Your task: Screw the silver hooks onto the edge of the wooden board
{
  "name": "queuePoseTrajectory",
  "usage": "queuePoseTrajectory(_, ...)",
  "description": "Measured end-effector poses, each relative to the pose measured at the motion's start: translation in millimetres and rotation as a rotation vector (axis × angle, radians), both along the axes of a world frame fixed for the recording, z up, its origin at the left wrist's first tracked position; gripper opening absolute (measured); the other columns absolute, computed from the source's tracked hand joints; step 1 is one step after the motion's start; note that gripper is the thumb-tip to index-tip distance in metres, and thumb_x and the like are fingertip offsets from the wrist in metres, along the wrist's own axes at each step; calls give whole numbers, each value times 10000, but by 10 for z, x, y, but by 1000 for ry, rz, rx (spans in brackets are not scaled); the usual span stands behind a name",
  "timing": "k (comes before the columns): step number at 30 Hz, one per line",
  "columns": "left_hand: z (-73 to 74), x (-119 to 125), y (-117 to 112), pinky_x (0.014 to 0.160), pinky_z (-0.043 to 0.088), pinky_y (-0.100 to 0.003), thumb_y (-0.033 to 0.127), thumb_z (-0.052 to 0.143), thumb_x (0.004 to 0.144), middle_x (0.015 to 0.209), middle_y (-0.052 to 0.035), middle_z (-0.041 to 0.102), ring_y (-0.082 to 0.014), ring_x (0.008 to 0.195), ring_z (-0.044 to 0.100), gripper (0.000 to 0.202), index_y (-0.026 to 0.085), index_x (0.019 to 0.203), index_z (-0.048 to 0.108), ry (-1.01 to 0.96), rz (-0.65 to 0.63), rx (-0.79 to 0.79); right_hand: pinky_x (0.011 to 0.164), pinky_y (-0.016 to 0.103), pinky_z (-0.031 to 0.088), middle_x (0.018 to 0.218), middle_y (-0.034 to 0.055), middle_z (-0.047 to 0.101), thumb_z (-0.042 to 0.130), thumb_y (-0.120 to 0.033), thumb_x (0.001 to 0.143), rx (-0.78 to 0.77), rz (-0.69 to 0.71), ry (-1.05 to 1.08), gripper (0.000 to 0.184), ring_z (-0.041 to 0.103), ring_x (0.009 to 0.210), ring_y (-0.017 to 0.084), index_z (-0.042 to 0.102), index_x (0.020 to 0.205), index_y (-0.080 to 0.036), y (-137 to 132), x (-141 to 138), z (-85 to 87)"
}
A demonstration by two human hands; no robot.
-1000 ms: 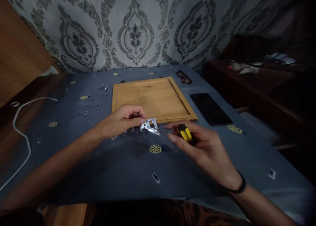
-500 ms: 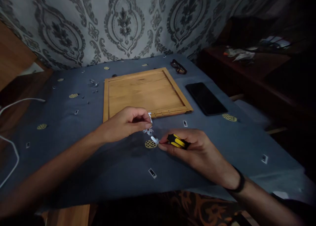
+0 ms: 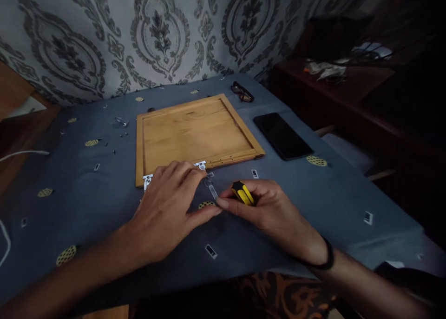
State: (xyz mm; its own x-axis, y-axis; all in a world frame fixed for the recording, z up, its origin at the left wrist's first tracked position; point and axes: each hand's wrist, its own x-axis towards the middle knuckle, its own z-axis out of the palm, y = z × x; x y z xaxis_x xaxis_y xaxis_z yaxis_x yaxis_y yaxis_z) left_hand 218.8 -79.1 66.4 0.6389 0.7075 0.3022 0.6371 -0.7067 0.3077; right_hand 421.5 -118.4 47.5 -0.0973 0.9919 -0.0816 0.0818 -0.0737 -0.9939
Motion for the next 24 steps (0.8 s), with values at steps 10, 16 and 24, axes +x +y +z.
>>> queuePoseTrajectory(10, 25, 75, 90, 832, 497, -437, 361, 785, 828, 1021, -33, 710, -272, 979, 663, 266, 245, 1018, 639, 63, -3, -100, 534, 196, 430, 625, -18, 616, 780, -564, 774, 46, 67, -53, 397, 500, 578, 81, 720, 685, -182, 35, -13, -69)
queuePoseTrajectory(16, 59, 157, 272, 826, 478, -412, 362, 779, 841, 1000, -33, 677, -263, 997, 627, 236, 216, 991, 670, 112, 72, -119, 608, 241, 501, 745, 16, 716, 709, -543, 841, 137, -26, -207, 361, 618, 660, 132, 764, 852, -187, 151, 214, 10)
queuePoseTrajectory(24, -5, 420, 503, 881, 481, -429, 346, 762, 870, 1090, -63, 659, -279, 1075, 584, 196, 194, 980, 704, 214, 54, -137, 756, 309, 548, 954, 61, 779, 559, -197, 926, 478, 38, -852, 201, 738, 868, 209, 741, 1011, -206, 262, 445, 68)
